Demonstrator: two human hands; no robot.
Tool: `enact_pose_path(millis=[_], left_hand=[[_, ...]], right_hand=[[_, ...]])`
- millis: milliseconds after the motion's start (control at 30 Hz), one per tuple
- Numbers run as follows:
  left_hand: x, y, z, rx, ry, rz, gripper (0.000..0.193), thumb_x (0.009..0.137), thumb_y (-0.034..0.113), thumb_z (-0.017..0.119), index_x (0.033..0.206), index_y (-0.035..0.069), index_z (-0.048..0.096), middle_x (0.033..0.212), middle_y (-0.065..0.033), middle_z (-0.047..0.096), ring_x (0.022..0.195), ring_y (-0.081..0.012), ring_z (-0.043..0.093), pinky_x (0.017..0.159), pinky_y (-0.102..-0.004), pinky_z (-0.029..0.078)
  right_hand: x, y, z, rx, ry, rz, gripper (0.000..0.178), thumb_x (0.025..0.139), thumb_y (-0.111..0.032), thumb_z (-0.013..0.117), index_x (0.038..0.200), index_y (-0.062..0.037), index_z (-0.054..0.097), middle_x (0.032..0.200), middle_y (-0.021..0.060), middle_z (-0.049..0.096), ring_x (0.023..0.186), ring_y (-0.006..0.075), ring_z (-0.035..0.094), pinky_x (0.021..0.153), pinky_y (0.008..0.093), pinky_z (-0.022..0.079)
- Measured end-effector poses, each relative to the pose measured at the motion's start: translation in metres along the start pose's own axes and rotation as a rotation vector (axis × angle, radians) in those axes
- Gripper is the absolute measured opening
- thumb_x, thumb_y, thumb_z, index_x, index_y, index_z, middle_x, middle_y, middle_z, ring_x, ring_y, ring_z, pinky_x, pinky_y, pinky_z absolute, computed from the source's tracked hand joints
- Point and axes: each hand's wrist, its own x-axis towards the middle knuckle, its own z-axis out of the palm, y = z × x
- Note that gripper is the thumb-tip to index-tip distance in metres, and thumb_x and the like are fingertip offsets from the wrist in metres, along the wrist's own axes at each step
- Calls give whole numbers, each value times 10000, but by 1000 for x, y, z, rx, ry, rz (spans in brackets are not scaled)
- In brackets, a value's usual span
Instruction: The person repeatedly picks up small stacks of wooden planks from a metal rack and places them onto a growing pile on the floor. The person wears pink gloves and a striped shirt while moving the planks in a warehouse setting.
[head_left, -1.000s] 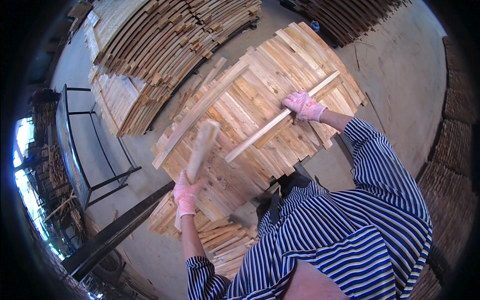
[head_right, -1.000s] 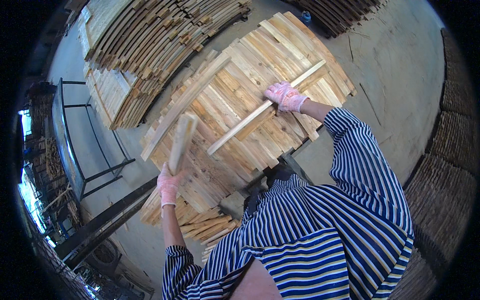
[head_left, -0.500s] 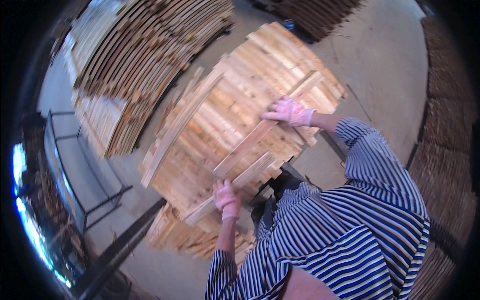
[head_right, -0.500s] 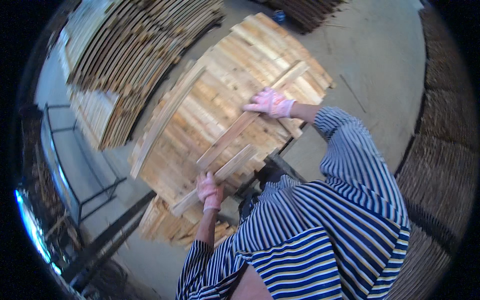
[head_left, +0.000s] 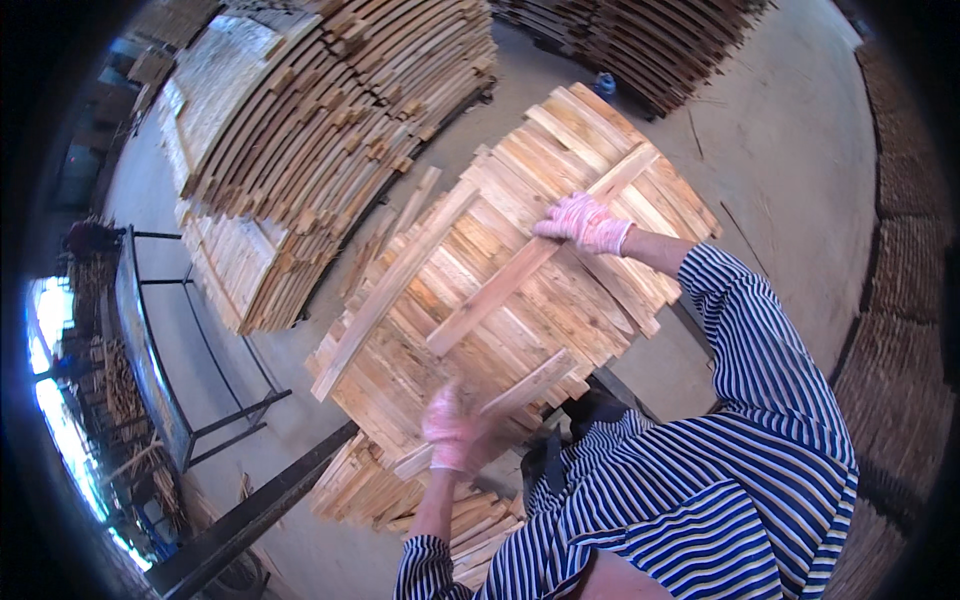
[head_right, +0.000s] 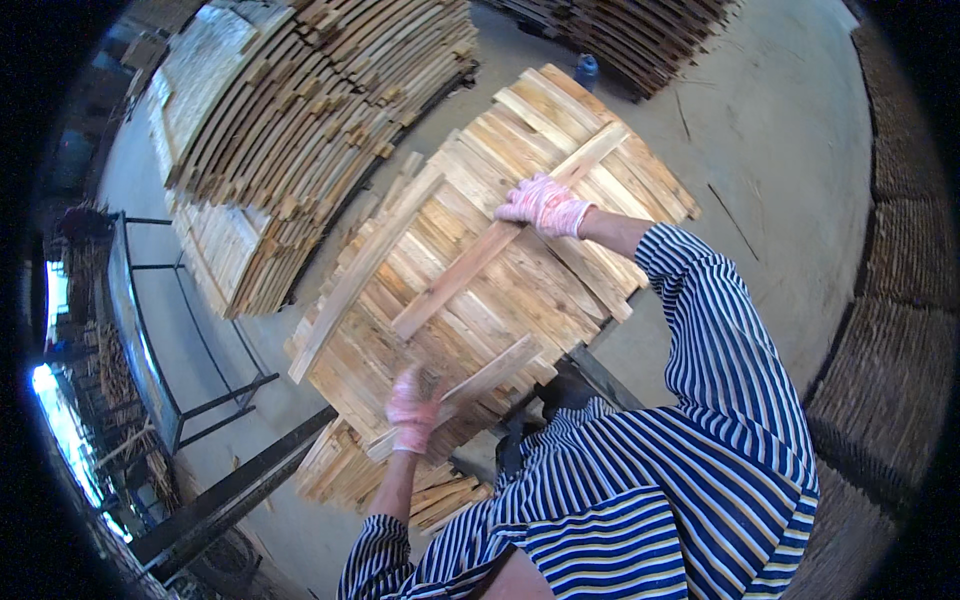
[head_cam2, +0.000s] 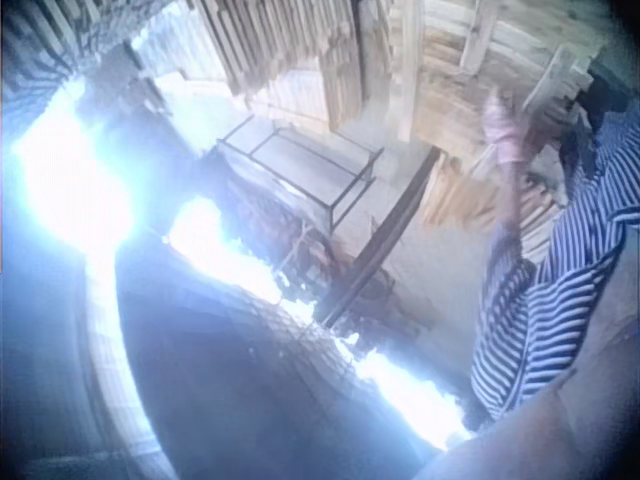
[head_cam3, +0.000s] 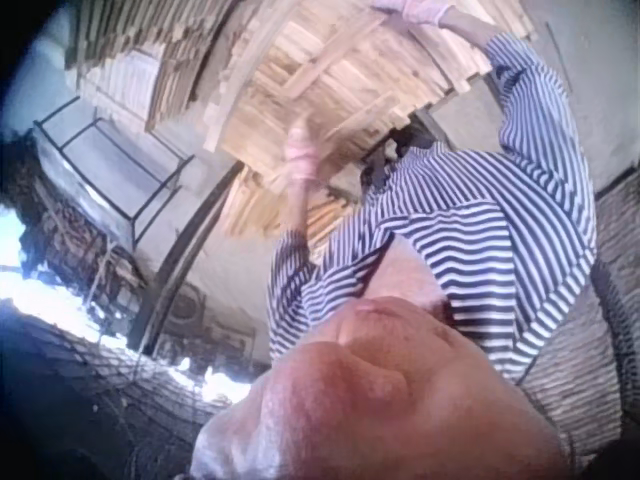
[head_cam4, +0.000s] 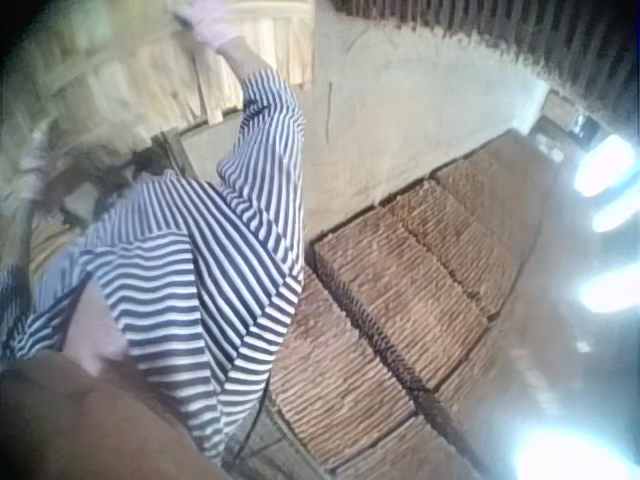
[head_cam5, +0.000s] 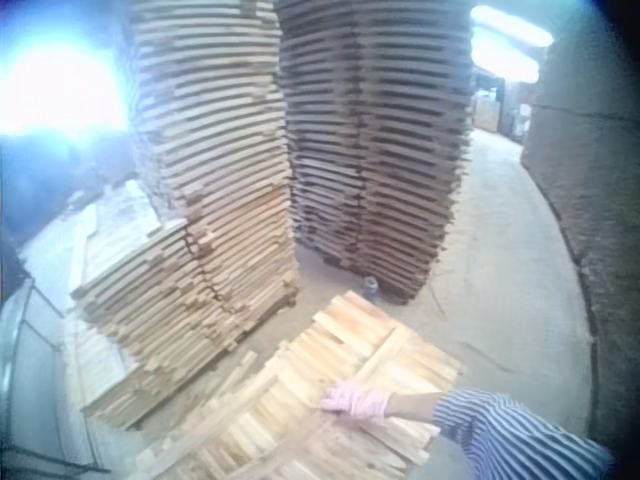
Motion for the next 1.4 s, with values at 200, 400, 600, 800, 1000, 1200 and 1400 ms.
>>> enact_pose_path(millis=[200,400,600,800,1000,1200,1400], left_hand=[[108,-66,-71,403,312,-207,918,743,382,832,1504,94,407,1455,-182,521,1374,-375,463,1169,-445,342],[163,-107,-101,498,-79,-298,779,812,151,727,1519,158,398,1489,-154,504,1350,-381,496,1130,-482,391],[171,-121,-94,549,-62,-227,619,835,154,699,1417,151,489,1295,-182,615,1198,-393,596,992,-488,495],[129,-148,-72,273,407,-93,941,794,305,811,1580,120,329,1452,-230,516,1379,-385,453,1100,-445,433],[-1,-11,5,172,-324,-66,896,688,449,864,1450,170,483,1455,-102,541,1333,-311,510,1138,-510,360],[-73,-47,56,165,-114,-239,569,743,185,758,1285,212,589,1350,-44,592,1312,-246,520,1171,-451,313],[-86,-34,51,112,-38,-346,473,705,103,723,1160,217,659,1218,-16,654,1247,-198,560,1109,-382,364]], right_hand=[[74,46,-5,-86,-69,132,393,867,-95,608,1222,-260,634,1037,73,680,1008,277,660,914,432,465],[89,86,10,-91,-9,122,369,845,-104,599,1183,-247,629,982,83,652,991,291,648,965,461,430],[102,93,0,-238,-77,139,287,878,-164,613,1137,-283,642,1010,41,703,1013,262,679,937,442,453],[116,19,6,-226,183,165,481,930,-183,567,1408,-202,517,1314,216,543,1202,395,548,1018,515,418],[-2,-178,-1,411,-381,-125,714,858,-403,708,1467,-128,456,1422,213,506,1263,375,532,1042,502,431],[-55,-257,67,255,-316,-165,667,750,-189,745,1384,-154,539,1304,141,590,1207,351,576,991,490,468],[-45,-243,69,167,-213,-230,612,755,-126,713,1349,-137,568,1199,135,661,1037,347,647,904,485,507]])
